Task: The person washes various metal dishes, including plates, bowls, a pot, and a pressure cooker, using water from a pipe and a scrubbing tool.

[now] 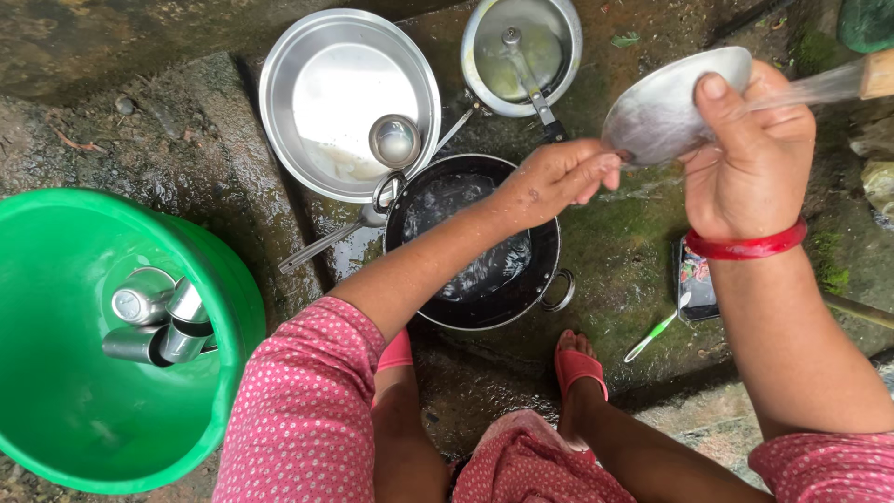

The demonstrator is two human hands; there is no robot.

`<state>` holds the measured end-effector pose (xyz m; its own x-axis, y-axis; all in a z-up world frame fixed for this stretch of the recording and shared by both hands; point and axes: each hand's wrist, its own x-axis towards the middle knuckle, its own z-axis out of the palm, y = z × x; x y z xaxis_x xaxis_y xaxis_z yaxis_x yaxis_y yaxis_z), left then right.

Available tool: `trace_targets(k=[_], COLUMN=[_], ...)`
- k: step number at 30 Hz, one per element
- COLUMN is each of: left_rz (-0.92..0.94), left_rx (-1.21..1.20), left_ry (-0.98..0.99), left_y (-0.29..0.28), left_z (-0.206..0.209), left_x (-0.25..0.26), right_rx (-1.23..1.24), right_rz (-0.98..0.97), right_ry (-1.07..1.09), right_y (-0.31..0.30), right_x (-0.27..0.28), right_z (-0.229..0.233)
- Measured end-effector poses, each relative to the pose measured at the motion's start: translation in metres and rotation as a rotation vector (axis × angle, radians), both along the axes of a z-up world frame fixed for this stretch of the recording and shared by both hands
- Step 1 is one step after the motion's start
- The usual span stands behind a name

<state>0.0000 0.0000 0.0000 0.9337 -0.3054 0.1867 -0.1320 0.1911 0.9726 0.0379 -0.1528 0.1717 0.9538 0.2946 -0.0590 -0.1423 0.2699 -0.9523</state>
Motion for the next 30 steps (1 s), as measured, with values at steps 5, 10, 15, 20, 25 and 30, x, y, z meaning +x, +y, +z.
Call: trace_targets(k=[5, 10, 15, 20, 25, 30], left_rz=[0.025, 0.018, -0.004, -0.054, 0.141, 0.081], left_rx=[0.034, 0.193, 0.096, 0.507, 0.440, 0.396], left_ry=[-0.045, -0.045, -0.092, 0.314, -0.186, -0.046], left_y=[0.010, 0.002, 0.038, 0.081, 0.087, 0.047], left_z=[0.031, 0.021, -0.035, -0.092, -0.085, -0.031], left_x=[0.011, 0.009, -0.026, -0.063, -0.055, -0.036], right_rx=[0.025, -0.002, -0.002, 0.073, 0.074, 0.042], right_rz=[0.003, -0.025, -0.021, 0.017, -0.040, -0.021], right_ry=[-0.004, -0.097, -0.134, -0.035, -0.037, -0.099], right_y=[-0.019, -0.034, -0.049, -0.064, -0.047, -0.020], right_x=[0.012, 0.010, 0.012, 0.025, 0.016, 0.004], right_z=[-0.028, -0.028, -0.021, -0.013, -0.021, -0.025])
